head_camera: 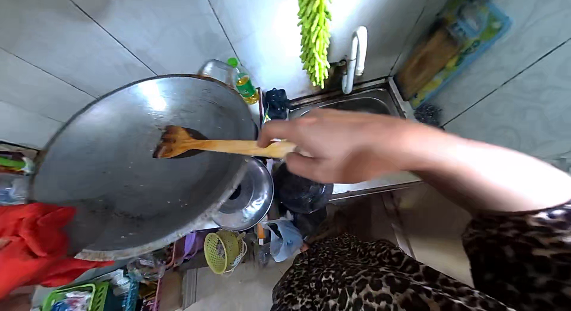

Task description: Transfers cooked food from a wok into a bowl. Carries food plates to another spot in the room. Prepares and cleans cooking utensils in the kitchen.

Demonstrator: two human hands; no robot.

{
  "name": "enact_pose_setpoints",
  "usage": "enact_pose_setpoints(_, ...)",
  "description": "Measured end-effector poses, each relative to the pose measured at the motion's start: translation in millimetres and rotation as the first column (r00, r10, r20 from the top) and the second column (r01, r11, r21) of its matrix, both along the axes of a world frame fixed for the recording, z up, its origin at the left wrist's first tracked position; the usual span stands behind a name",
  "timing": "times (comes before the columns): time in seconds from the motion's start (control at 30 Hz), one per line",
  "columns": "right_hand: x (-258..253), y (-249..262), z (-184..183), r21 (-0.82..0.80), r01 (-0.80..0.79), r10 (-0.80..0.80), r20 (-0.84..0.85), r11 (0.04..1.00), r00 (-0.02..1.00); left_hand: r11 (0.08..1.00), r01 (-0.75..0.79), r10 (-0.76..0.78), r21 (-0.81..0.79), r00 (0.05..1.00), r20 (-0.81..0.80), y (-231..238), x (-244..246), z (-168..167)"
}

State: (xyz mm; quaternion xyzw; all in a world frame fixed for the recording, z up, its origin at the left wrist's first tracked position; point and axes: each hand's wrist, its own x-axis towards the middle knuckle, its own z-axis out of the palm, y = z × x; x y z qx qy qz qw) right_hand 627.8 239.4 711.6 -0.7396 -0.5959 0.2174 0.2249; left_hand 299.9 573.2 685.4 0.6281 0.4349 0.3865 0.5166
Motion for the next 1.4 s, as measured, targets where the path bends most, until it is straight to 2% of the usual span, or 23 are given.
enact_pose_setpoints(0.03, 8.8, -19.9, 0.9, 0.001, 0.023, -0.023, 0.042, 1.000, 0.999, 0.922, 0.384, -0.385, -0.044, 0.923, -0.009, 32.3, -19.3, -16.1)
enact_pose_setpoints(0.07, 17.6, -39.2, -0.4, 0.005, 0.041, -0.041, 0.079, 0.999, 0.996, 0.916, 0.396, -0.398, -0.057, 0.916, -0.038, 32.1, -8.0, -31.9)
enact_pose_setpoints(0.1, 27.3, -58.4, -3.6, 0.012, 0.042, -0.044, 0.107, 0.999, 0.993, 0.944, 0.319, -0.325, -0.087, 0.942, -0.077, 10.1, 13.4, -41.7)
enact_pose_setpoints(0.17, 43.8, -96.0, -15.5, 0.015, 0.051, -0.053, 0.129, 0.999, 0.990, 0.971, 0.185, -0.210, -0.152, 0.964, -0.165, -58.2, 67.8, -47.4)
enact_pose_setpoints(0.23, 52.3, -131.4, -32.1, -0.007, 0.109, -0.108, 0.110, 0.994, 0.988, 0.970, 0.141, -0.186, -0.199, 0.955, -0.229, -113.5, 113.7, -58.8)
enact_pose_setpoints(0.37, 62.5, -178.8, -67.1, -0.213, 0.319, -0.320, 0.028, 0.924, 0.947, 0.929, 0.222, -0.289, -0.295, 0.935, -0.206, -167.1, 179.6, -113.7)
enact_pose_setpoints(0.47, 72.2, -196.3, -104.6, -0.319, 0.402, -0.447, -0.081, 0.858, 0.891, 0.910, 0.247, -0.320, -0.333, 0.928, -0.188, -203.3, 223.7, -154.8)
enact_pose_setpoints(0.63, 93.7, -202.4, -180.8, -0.356, 0.530, -0.624, -0.244, 0.770, 0.743, 0.921, 0.266, -0.319, -0.285, 0.935, -0.158, -244.5, 284.9, -219.9)
enact_pose_setpoints(0.73, 97.9, -189.4, -216.4, -0.410, 0.555, -0.682, -0.301, 0.724, 0.666, 0.933, 0.192, -0.252, -0.306, 0.952, -0.172, -261.6, 310.0, -246.0)
enact_pose_setpoints(0.83, 99.8, -178.3, -233.9, -0.497, 0.456, -0.647, -0.328, 0.738, 0.689, 0.936, 0.135, -0.196, -0.326, 0.967, -0.161, -269.7, 322.6, -265.1)
enact_pose_setpoints(0.9, 110.5, -178.3, -228.1, -0.600, 0.334, -0.591, -0.299, 0.727, 0.750, 0.942, 0.136, -0.182, -0.308, 0.975, -0.127, -273.7, 323.5, -276.2)
enact_pose_setpoints(0.97, 133.9, -176.3, -203.6, -0.649, 0.345, -0.589, -0.198, 0.678, 0.783, 0.947, 0.136, -0.169, -0.291, 0.981, -0.092, -276.0, 323.7, -280.5)
enact_pose_setpoints(1.0, 150.7, -170.6, -191.7, -0.610, 0.406, -0.601, -0.147, 0.680, 0.786, 0.947, 0.135, -0.164, -0.290, 0.983, -0.078, -276.6, 324.5, -281.0)
enact_pose_setpoints(1.07, 189.6, -140.3, -181.9, -0.433, 0.496, -0.595, -0.124, 0.752, 0.794, 0.945, 0.125, -0.151, -0.303, 0.987, -0.064, -277.9, 324.8, -282.2)
enact_pose_setpoints(1.13, 236.2, -80.2, -200.8, -0.217, 0.509, -0.545, -0.161, 0.833, 0.823, 0.944, 0.115, -0.142, -0.310, 0.988, -0.065, -277.6, 325.1, -284.3)
enact_pose_setpoints(1.17, 257.1, -42.9, -215.2, -0.137, 0.527, -0.544, -0.172, 0.839, 0.821, 0.946, 0.110, -0.141, -0.306, 0.987, -0.082, -278.4, 324.0, -285.2)
enact_pose_setpoints(1.23, 285.3, 25.2, -232.6, -0.117, 0.603, -0.614, -0.135, 0.789, 0.777, 0.942, 0.098, -0.151, -0.320, 0.978, -0.145, -281.4, 322.6, -282.5)
enact_pose_setpoints(1.3, 305.3, 68.8, -214.1, -0.388, 0.594, -0.658, -0.044, 0.704, 0.752, 0.933, 0.072, -0.146, -0.352, 0.971, -0.188, -283.4, 324.4, -278.2)
enact_pose_setpoints(1.33, 315.6, 82.6, -243.2, -0.199, 0.698, -0.713, -0.003, 0.687, 0.701, 0.928, 0.054, -0.132, -0.369, 0.973, -0.187, -283.2, 326.3, -278.3)
enact_pose_setpoints(1.37, 328.5, 92.6, -266.1, -0.076, 0.743, -0.745, 0.013, 0.665, 0.667, 0.923, 0.041, -0.118, -0.383, 0.976, -0.180, -282.8, 328.2, -279.0)
enact_pose_setpoints(1.4, 337.3, 96.3, -276.8, -0.046, 0.755, -0.754, 0.038, 0.654, 0.655, 0.919, 0.036, -0.110, -0.393, 0.980, -0.168, -283.2, 329.1, -279.4)
